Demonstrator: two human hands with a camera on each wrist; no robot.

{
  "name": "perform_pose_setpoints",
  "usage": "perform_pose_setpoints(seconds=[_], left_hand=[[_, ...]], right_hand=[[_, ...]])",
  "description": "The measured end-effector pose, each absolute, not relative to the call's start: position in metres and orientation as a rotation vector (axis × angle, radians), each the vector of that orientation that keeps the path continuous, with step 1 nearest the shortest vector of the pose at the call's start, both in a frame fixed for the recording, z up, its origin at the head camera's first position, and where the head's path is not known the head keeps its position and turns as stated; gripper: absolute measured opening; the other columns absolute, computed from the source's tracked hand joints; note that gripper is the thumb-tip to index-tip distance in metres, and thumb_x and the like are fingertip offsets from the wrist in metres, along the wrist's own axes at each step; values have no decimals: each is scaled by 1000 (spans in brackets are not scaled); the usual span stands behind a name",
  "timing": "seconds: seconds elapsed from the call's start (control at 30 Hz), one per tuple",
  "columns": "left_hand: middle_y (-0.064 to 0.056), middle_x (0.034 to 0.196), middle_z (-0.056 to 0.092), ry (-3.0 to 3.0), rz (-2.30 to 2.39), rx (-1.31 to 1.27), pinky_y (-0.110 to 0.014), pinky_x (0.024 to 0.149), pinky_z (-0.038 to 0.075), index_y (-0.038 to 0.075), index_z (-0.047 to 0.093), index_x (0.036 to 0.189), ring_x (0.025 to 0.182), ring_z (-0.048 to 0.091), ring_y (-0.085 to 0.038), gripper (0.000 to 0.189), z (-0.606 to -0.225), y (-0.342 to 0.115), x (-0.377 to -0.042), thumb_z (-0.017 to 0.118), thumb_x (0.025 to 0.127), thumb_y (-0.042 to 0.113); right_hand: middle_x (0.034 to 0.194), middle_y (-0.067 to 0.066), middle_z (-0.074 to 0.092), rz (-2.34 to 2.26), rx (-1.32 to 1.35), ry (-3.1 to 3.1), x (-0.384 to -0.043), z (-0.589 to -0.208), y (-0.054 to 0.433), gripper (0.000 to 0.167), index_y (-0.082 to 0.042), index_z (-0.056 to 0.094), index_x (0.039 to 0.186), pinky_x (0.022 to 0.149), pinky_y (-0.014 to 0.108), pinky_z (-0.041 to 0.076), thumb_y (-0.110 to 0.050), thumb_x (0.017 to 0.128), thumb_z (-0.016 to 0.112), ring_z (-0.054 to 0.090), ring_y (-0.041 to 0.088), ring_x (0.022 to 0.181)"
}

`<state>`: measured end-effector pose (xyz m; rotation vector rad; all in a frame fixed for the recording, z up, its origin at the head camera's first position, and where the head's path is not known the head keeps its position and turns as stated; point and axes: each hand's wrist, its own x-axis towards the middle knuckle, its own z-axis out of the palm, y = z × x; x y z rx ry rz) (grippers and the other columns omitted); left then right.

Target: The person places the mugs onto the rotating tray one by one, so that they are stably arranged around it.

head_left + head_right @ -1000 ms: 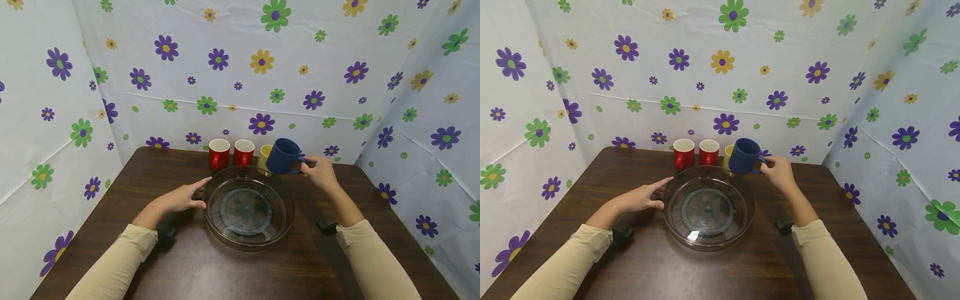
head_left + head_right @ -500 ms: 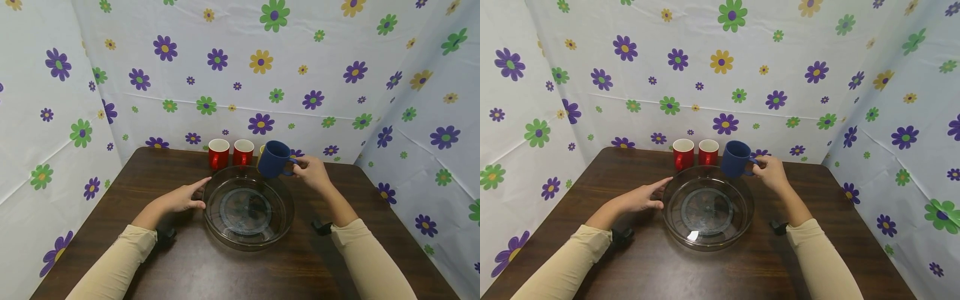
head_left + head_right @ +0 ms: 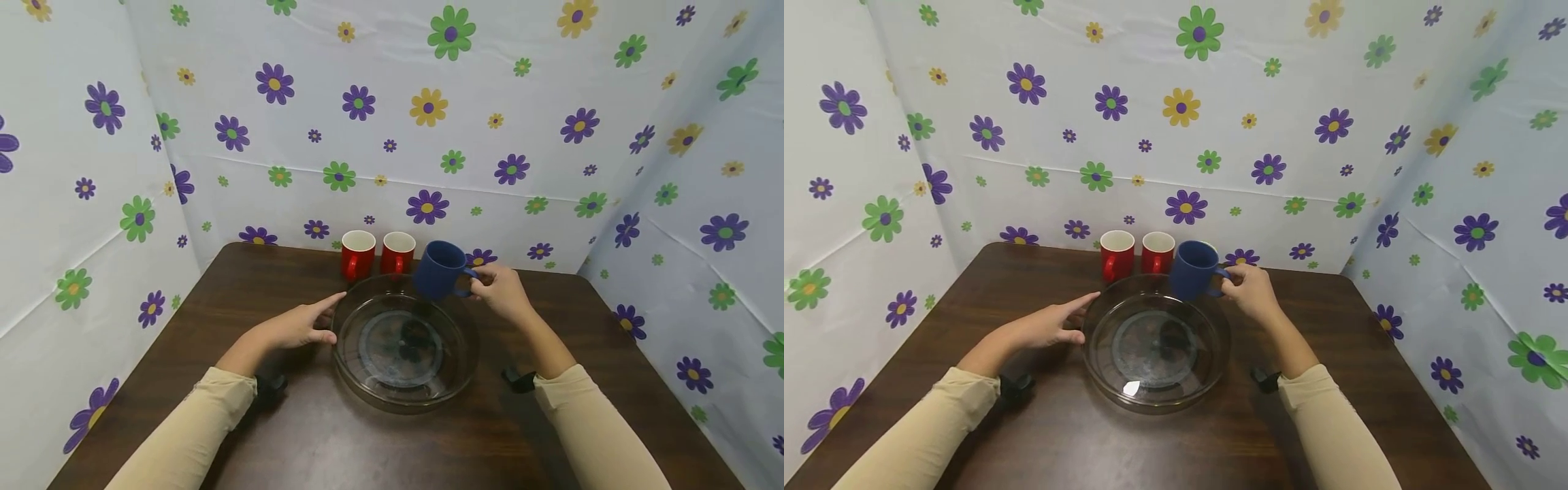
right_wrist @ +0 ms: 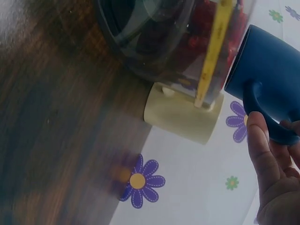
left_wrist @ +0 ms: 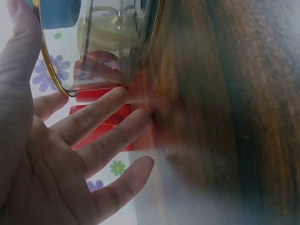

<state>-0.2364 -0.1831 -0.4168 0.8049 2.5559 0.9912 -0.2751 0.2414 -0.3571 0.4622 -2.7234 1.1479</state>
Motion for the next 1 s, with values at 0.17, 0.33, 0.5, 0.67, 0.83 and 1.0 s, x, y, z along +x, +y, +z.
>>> perform_pose_setpoints(seconds=[0.17, 0.33, 0.5, 0.67, 0.83, 1.0], left_hand=[[-27, 142, 54, 2557, 982, 800, -62, 108, 40, 10, 15, 163, 127, 57, -42, 95, -418, -179, -240, 73, 92, 35], [-28, 142, 54, 2559, 975, 797, -62, 108, 40, 9, 15, 163, 127, 57, -43, 95, -420, -180, -240, 73, 93, 35], [-30, 141, 53, 2556, 983, 792, -62, 108, 39, 7, 15, 162, 127, 57, -43, 95, -420, -182, -239, 73, 93, 34], [-29, 141, 54, 2550, 989, 801, -62, 107, 40, 8, 14, 162, 127, 57, -43, 95, -419, -183, -239, 72, 93, 36], [-29, 142, 53, 2544, 995, 799, -62, 107, 40, 8, 14, 162, 127, 57, -44, 96, -419, -183, -239, 72, 92, 37], [-29, 142, 53, 2542, 992, 798, -63, 107, 40, 7, 14, 162, 127, 56, -45, 97, -419, -183, -239, 73, 92, 38]], right_hand=[[100, 17, 70, 1181, 452, -2719, -276, -361, 241, 22, 5, 72, 110, 63, 27, 52, -5, 94, 61, 74, 25, 76], [106, 20, 69, 1214, 471, -2731, -279, -365, 239, 24, 6, 72, 112, 58, 25, 51, -6, 94, 60, 75, 26, 77], [107, 22, 68, 1223, 480, -2741, -283, -368, 235, 22, 3, 71, 111, 61, 25, 53, -6, 95, 60, 75, 25, 77], [108, 25, 67, 1224, 504, -2740, -284, -368, 232, 22, 7, 70, 112, 59, 25, 53, -3, 95, 59, 75, 26, 77], [108, 25, 68, 1216, 521, -2749, -285, -370, 229, 23, 6, 70, 113, 53, 26, 47, -3, 95, 59, 74, 24, 75], [103, 22, 70, 1214, 545, -2755, -287, -373, 226, 22, 7, 71, 113, 61, 27, 53, -3, 95, 61, 73, 22, 75]])
